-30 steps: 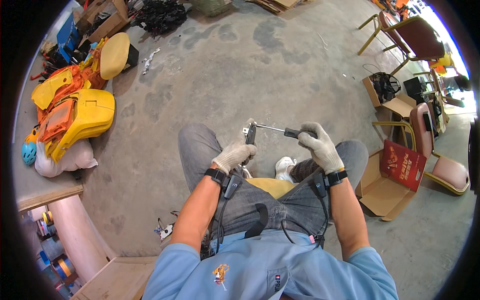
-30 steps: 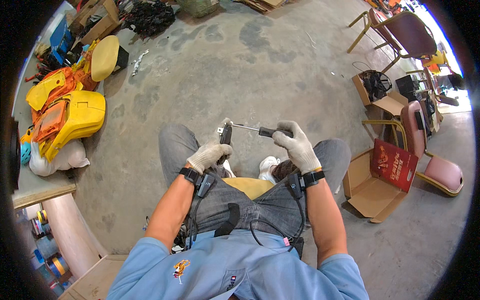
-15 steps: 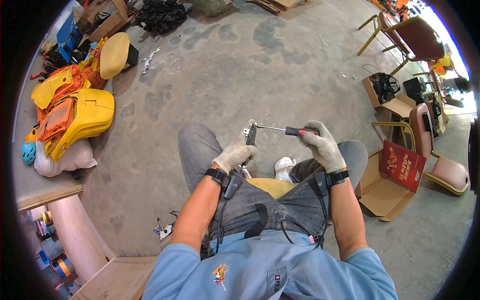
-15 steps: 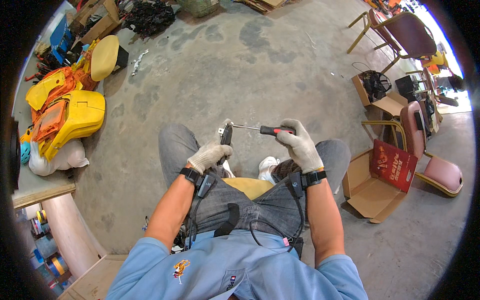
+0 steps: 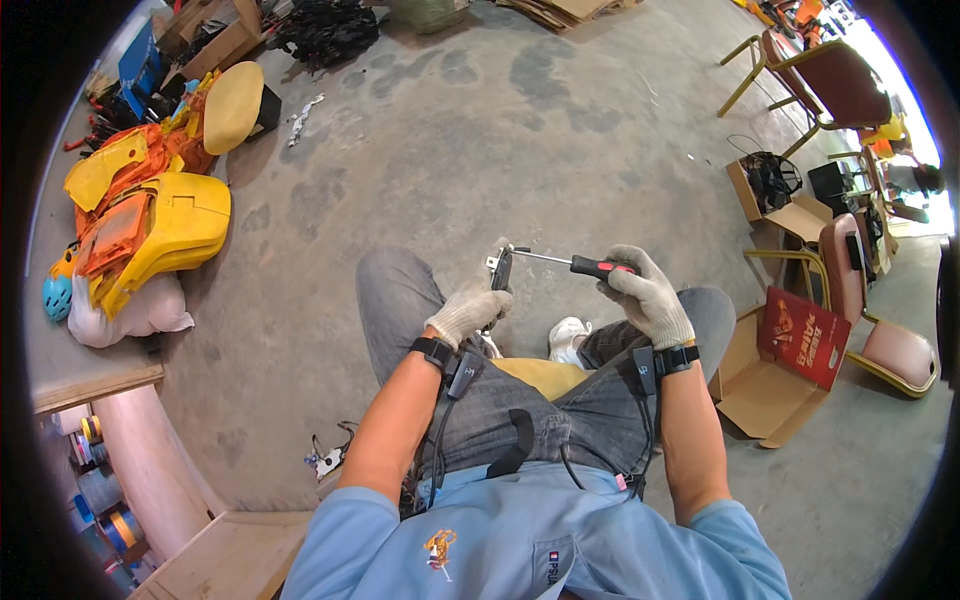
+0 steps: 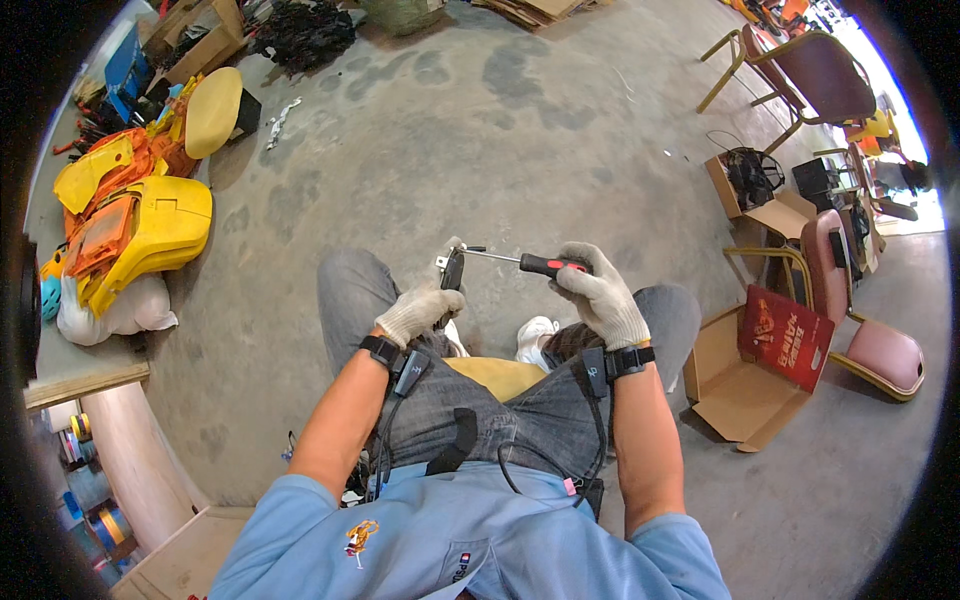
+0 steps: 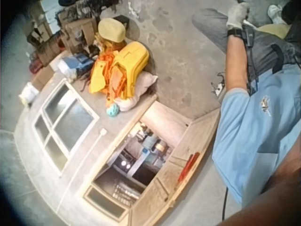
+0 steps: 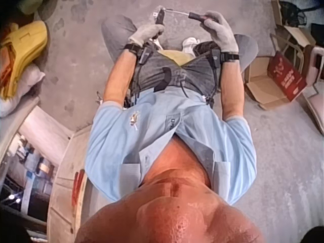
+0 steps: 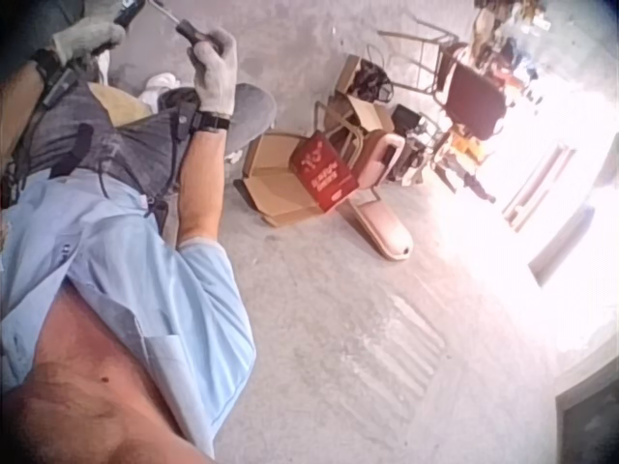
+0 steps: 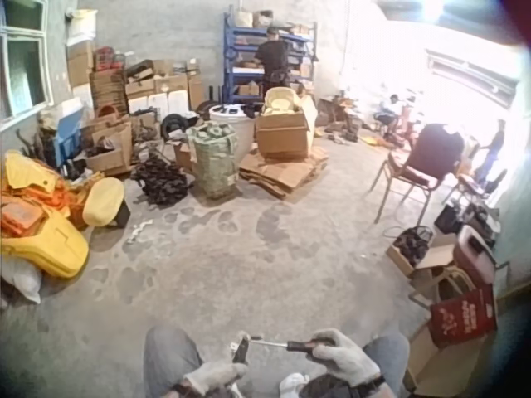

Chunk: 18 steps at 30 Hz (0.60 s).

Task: The recorder uses a screwdriver to disassemble or adjust a small mechanical component, likely a brake pad or bracket, in a workshop environment.

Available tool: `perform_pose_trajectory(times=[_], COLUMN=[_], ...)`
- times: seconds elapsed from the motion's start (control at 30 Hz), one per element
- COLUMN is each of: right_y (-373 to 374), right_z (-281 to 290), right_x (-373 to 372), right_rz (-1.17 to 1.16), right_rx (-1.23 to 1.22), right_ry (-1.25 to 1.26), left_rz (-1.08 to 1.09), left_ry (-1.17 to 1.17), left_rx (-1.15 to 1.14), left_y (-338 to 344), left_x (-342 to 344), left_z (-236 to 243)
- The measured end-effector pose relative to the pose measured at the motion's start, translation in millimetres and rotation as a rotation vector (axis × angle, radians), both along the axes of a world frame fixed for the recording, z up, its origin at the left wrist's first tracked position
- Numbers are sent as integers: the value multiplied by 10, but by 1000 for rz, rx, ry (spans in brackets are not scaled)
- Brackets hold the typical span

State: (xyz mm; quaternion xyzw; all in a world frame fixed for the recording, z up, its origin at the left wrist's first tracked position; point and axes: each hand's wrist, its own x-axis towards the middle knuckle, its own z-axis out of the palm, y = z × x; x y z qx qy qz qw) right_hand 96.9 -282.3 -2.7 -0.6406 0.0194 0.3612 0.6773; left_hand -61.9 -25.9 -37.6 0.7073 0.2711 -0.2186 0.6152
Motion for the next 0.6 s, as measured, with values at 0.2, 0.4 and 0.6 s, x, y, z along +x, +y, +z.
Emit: perform_pose_trajectory(times=[0.2,0.4,0.6], right_y=[-84,8,-69], right_z=[156,-58,110], right_x=[171,13,128], right_rz=[346,7,277], right_rx=[-286,-92,-229], right_ry=[58,-62,97], left_rz=[11,11,45], left_ry=[18,-49,-55], left_rx=[64,57,13], left_y=[-37,-13,-10], left_x=[30,15,29], left_z=[154,82,-45])
